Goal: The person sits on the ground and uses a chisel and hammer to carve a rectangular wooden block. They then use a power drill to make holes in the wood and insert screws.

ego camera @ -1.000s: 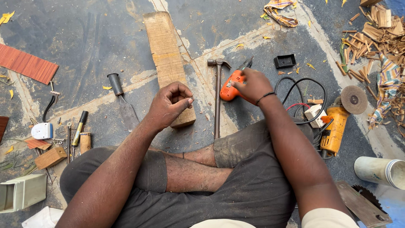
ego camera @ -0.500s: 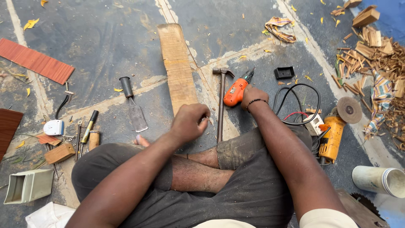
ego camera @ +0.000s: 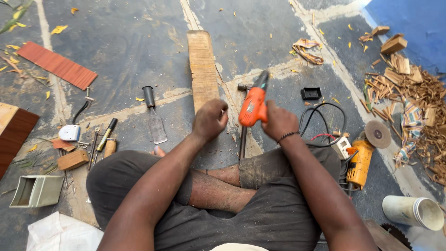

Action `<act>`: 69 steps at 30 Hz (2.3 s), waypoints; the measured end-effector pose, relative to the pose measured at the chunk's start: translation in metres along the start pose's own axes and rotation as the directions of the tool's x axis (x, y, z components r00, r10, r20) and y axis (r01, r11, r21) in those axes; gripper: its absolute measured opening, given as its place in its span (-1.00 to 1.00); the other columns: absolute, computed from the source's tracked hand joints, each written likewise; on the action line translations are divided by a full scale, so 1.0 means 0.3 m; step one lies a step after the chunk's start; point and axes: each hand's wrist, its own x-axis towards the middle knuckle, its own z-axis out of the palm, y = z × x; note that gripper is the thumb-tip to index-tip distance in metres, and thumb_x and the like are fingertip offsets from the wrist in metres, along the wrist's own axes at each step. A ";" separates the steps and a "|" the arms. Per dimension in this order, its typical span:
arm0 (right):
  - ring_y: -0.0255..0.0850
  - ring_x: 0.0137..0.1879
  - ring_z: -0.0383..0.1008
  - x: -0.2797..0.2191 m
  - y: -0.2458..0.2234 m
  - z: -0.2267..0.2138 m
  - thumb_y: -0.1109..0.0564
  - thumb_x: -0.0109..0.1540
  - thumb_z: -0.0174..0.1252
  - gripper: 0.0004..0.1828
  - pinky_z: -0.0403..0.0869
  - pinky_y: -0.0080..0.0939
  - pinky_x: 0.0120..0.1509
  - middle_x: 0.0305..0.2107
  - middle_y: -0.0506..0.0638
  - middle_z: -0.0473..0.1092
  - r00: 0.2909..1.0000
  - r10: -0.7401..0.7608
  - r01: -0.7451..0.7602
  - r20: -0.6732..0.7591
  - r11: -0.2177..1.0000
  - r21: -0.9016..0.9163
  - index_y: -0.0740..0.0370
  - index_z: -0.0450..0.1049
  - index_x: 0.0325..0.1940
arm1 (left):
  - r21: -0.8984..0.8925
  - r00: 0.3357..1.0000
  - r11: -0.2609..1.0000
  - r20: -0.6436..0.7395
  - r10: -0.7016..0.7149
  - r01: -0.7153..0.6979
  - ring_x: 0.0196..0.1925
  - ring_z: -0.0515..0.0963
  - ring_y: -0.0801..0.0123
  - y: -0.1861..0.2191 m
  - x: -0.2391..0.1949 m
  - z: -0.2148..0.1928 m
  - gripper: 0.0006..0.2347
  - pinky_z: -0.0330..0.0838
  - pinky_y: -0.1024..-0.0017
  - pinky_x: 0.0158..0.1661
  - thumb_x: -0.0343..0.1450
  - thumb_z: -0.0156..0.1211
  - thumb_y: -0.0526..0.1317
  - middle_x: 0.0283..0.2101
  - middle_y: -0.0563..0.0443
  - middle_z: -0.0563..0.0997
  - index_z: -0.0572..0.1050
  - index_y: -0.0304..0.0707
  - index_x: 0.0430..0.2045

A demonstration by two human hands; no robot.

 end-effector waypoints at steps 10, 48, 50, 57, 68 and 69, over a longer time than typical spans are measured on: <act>0.05 -0.33 0.51 -0.417 -0.119 0.037 0.03 0.00 0.36 -0.27 0.46 0.06 -0.27 -0.37 0.05 0.50 0.813 -0.513 0.544 -0.278 0.838 0.046 0.13 0.32 0.22 | -0.798 0.862 0.487 0.079 -0.500 0.356 -0.34 0.67 0.52 0.094 -0.036 -0.168 -0.94 0.62 0.56 -0.27 0.44 0.27 -0.32 -0.34 -0.01 0.67 0.57 -0.35 -0.34; 0.02 -0.19 0.56 -0.577 -0.153 0.059 -0.10 0.03 0.38 -0.15 0.46 0.03 -0.06 -0.36 0.06 0.50 0.791 -0.563 0.562 0.238 0.823 0.080 0.13 0.21 0.33 | -0.567 0.307 -0.117 0.594 -0.744 0.815 -0.26 0.74 0.36 -0.052 -0.250 -0.090 -0.84 0.67 0.53 -0.40 0.47 0.21 -0.28 -0.14 -0.10 0.72 0.53 -0.29 -0.11; 0.03 -0.20 0.56 -0.579 -0.151 0.060 -0.08 0.03 0.38 -0.17 0.46 0.03 -0.07 -0.35 0.06 0.50 0.788 -0.576 0.574 0.217 0.815 0.081 0.15 0.22 0.30 | -0.570 0.309 -0.123 0.599 -0.739 0.812 -0.26 0.74 0.35 -0.054 -0.250 -0.090 -0.84 0.66 0.53 -0.40 0.47 0.21 -0.29 -0.15 -0.12 0.72 0.53 -0.30 -0.10; 0.02 -0.18 0.56 -0.581 -0.137 0.080 -0.06 0.02 0.38 -0.20 0.46 0.02 -0.06 -0.35 0.07 0.50 0.784 -0.601 0.591 0.157 0.799 0.111 0.20 0.25 0.25 | -0.553 0.279 -0.134 0.598 -0.751 0.822 -0.28 0.75 0.33 -0.020 -0.235 -0.118 -0.84 0.67 0.54 -0.40 0.47 0.19 -0.31 -0.20 -0.15 0.72 0.52 -0.34 -0.11; 0.06 -0.28 0.56 -0.588 -0.130 0.091 -0.02 -0.03 0.40 -0.18 0.46 0.05 -0.18 -0.49 0.08 0.50 0.803 -0.594 0.577 0.054 0.796 0.184 0.23 0.26 0.23 | -0.419 0.250 -0.024 0.586 -0.771 0.908 -0.46 0.54 0.65 0.004 -0.262 -0.076 -0.89 0.49 0.57 -0.39 0.51 0.12 -0.22 -0.31 0.19 0.70 0.60 -0.12 -0.22; 0.06 -0.29 0.56 -0.587 -0.134 0.096 -0.02 -0.03 0.40 -0.20 0.46 0.05 -0.19 -0.49 0.08 0.50 0.813 -0.579 0.560 0.068 0.808 0.182 0.22 0.26 0.22 | -0.439 0.259 -0.031 0.583 -0.770 0.898 -0.48 0.51 0.65 0.004 -0.267 -0.058 -0.89 0.46 0.57 -0.39 0.51 0.12 -0.22 -0.33 0.18 0.69 0.61 -0.12 -0.24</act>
